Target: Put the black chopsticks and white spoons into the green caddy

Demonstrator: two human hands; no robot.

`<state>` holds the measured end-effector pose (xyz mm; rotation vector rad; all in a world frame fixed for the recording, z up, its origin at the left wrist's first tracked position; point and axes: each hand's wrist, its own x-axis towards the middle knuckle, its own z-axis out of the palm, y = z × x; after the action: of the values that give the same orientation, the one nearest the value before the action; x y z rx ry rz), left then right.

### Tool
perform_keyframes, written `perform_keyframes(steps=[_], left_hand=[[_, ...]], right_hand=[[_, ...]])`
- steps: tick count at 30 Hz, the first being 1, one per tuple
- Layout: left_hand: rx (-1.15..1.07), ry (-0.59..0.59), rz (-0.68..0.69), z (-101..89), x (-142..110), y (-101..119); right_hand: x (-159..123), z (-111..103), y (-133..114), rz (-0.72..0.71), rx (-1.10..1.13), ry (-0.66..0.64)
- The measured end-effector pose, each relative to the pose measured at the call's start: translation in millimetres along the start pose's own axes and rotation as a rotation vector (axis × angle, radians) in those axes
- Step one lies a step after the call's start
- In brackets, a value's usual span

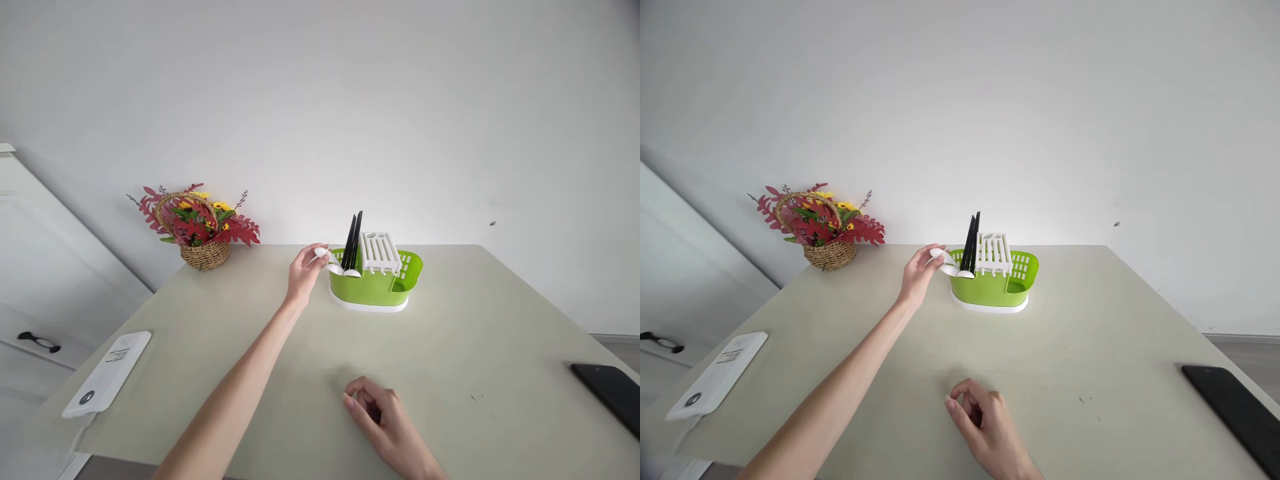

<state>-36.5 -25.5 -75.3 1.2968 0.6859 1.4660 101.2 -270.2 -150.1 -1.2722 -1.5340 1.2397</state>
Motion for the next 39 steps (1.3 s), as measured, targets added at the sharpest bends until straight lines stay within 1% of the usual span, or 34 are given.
perform_keyframes(steps=[4,9,12,14,17,19,20,21,22,24,25,26,27,29,32,35,39], left_hand=[[0.037,-0.016,-0.002,-3.9,-3.3,-7.3],[0.122,-0.030,0.018,-8.3,-7.9,-8.7],[0.147,-0.016,0.006,-17.1,-13.0,-9.3],[0.133,0.019,-0.025,-28.6,-18.8,-11.7],[0.137,0.068,-0.068,-53.7,-32.9,-18.0],[0.157,0.100,-0.085,-72.5,-45.5,-22.5],[0.171,0.113,-0.094,-81.3,-52.2,-24.4],[0.187,0.126,-0.105,-89.2,-58.8,-26.0],[0.202,0.139,-0.115,-95.9,-64.9,-27.2],[0.224,0.158,-0.128,-104.8,-74.7,-28.3],[0.233,0.162,-0.129,-107.0,-78.0,-28.4],[0.241,0.160,-0.129,-108.0,-80.3,-28.4],[0.251,0.152,-0.129,-108.1,-81.7,-28.3],[0.283,0.123,-0.133,-106.6,-83.1,-28.0],[0.327,0.088,-0.144,-103.9,-85.9,-27.1],[0.345,0.056,-0.160,-102.7,-90.9,-25.3],[0.373,0.019,-0.168,-102.0,-96.8,-23.1]], right_hand=[[0.9,0.9,1.5,0.000,-0.001,0.015],[1.6,2.1,1.9,0.011,-0.004,0.037],[1.2,1.6,2.0,0.027,-0.022,0.031],[0.3,1.8,3.0,0.035,-0.034,0.020],[-0.3,2.7,8.1,0.044,-0.043,0.032],[2.4,0.3,13.5,0.038,-0.058,0.090],[5.6,-3.3,16.3,0.027,-0.085,0.158],[10.2,-8.8,18.8,0.010,-0.133,0.250],[16.2,-16.5,20.7,-0.012,-0.204,0.379],[32.1,-36.6,23.2,-0.065,-0.422,0.664],[41.4,-47.7,23.9,-0.089,-0.534,0.762],[51.1,-58.6,24.9,-0.122,-0.642,0.811],[60.6,-68.3,26.2,-0.147,-0.748,0.829],[77.3,-82.4,31.2,-0.213,-0.930,0.807],[92.8,-90.7,42.9,-0.261,-1.095,0.742],[97.9,-93.2,52.6,-0.222,-1.178,0.747],[99.5,-102.5,55.2,-0.128,-1.216,0.751]])
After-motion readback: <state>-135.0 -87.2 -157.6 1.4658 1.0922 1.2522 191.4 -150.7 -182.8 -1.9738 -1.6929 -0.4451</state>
